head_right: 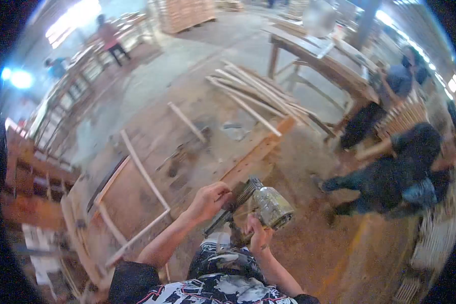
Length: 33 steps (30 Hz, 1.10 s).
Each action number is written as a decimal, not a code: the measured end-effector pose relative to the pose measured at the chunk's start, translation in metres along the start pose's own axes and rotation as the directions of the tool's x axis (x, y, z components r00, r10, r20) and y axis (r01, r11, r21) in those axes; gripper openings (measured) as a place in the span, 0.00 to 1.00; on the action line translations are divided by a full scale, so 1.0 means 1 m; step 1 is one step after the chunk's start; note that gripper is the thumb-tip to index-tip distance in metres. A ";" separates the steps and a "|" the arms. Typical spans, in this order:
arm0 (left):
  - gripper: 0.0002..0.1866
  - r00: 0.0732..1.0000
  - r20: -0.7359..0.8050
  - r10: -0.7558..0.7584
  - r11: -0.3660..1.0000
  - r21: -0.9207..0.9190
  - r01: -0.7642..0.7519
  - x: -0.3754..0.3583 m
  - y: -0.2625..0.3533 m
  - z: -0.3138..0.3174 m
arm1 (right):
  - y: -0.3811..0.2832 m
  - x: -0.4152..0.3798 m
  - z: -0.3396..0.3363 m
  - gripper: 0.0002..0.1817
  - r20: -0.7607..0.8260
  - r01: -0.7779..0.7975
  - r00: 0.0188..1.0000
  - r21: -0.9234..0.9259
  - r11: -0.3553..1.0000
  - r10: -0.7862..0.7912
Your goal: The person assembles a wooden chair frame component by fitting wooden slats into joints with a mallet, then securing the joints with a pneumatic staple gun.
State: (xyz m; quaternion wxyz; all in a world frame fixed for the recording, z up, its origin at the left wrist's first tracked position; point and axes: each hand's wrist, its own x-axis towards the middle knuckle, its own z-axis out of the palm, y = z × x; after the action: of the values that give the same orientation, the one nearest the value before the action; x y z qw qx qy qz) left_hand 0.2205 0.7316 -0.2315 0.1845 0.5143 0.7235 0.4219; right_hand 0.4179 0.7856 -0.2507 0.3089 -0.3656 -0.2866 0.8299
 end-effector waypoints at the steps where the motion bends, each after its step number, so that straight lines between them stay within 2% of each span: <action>1: 0.04 0.994 -0.060 -0.086 0.996 0.012 0.087 -0.011 0.011 -0.001 | -0.005 -0.006 0.000 0.09 0.087 -0.080 0.993 0.065 0.995 0.074; 2: 0.05 0.979 -0.115 -0.167 0.986 0.011 0.169 -0.025 0.021 -0.017 | -0.005 -0.019 0.014 0.10 0.087 -0.143 0.986 0.030 0.989 0.140; 4: 0.06 0.948 -0.241 -0.208 0.966 0.099 0.237 -0.037 0.049 -0.025 | -0.016 -0.024 0.023 0.11 0.087 -0.232 0.968 -0.029 0.972 0.234; 7: 0.06 0.901 -0.381 -0.207 0.933 0.201 0.299 -0.046 0.083 -0.025 | -0.035 -0.031 0.030 0.13 0.210 -0.313 0.926 -0.041 0.949 0.315; 8: 0.06 0.890 -0.411 -0.198 0.919 0.237 0.314 -0.047 0.096 -0.026 | -0.048 -0.038 0.037 0.14 0.223 -0.292 0.926 -0.088 0.952 0.304; 10: 0.05 0.905 -0.412 -0.107 0.866 0.409 0.288 -0.050 0.096 -0.026 | -0.069 -0.038 0.058 0.15 0.270 -0.197 0.932 -0.175 0.965 0.240; 11: 0.05 0.914 -0.401 -0.064 0.826 0.492 0.274 -0.052 0.096 -0.028 | -0.071 -0.038 0.064 0.15 0.275 -0.203 0.931 -0.161 0.966 0.241; 14: 0.05 0.917 -0.393 -0.069 0.803 0.523 0.284 -0.060 0.099 -0.041 | -0.066 -0.040 0.082 0.15 0.297 -0.241 0.915 -0.135 0.961 0.272; 15: 0.05 0.911 -0.410 -0.042 0.826 0.498 0.262 -0.122 0.027 -0.049 | 0.023 -0.051 0.087 0.15 0.319 -0.227 0.910 -0.147 0.963 0.264; 20: 0.08 0.918 -0.388 -0.083 0.859 0.440 0.264 -0.173 -0.012 -0.115 | 0.101 -0.071 0.133 0.16 0.295 -0.375 0.869 -0.131 0.918 0.397; 22: 0.10 0.828 -0.450 -0.335 0.911 0.070 0.407 -0.196 -0.021 -0.141 | 0.120 -0.090 0.156 0.16 0.304 -0.419 0.852 -0.095 0.903 0.427; 23: 0.11 0.770 -0.437 -0.465 0.879 -0.121 0.462 -0.206 -0.030 -0.149 | 0.130 -0.094 0.167 0.17 0.291 -0.412 0.860 -0.090 0.907 0.419; 24: 0.12 0.766 -0.341 -0.546 0.836 -0.285 0.469 -0.216 -0.051 -0.151 | 0.135 -0.097 0.179 0.17 0.275 -0.405 0.869 -0.084 0.910 0.412; 26: 0.15 0.754 -0.109 -0.648 0.662 -0.570 0.486 -0.228 -0.090 -0.159 | 0.151 -0.102 0.194 0.17 0.266 -0.403 0.875 -0.063 0.913 0.404; 27: 0.16 0.717 0.114 -0.687 0.554 -0.556 0.620 -0.233 -0.094 -0.174 | 0.159 -0.102 0.199 0.17 0.276 -0.405 0.873 -0.048 0.913 0.402; 30: 0.17 0.680 0.231 -0.696 0.469 -0.572 0.673 -0.231 -0.102 -0.193 | 0.174 -0.101 0.209 0.18 0.248 -0.412 0.877 -0.050 0.910 0.411; 33: 0.20 0.740 0.136 -0.659 0.660 -0.368 0.655 -0.234 -0.119 -0.191 | 0.178 -0.096 0.217 0.18 0.226 -0.429 0.876 -0.036 0.903 0.425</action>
State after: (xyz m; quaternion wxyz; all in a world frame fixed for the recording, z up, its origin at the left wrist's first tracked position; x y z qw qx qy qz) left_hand 0.1105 0.4275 -0.2561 0.4197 0.1685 0.7610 0.4652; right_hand 0.2458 0.5473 -0.2107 0.0861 -0.3196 -0.2264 0.9161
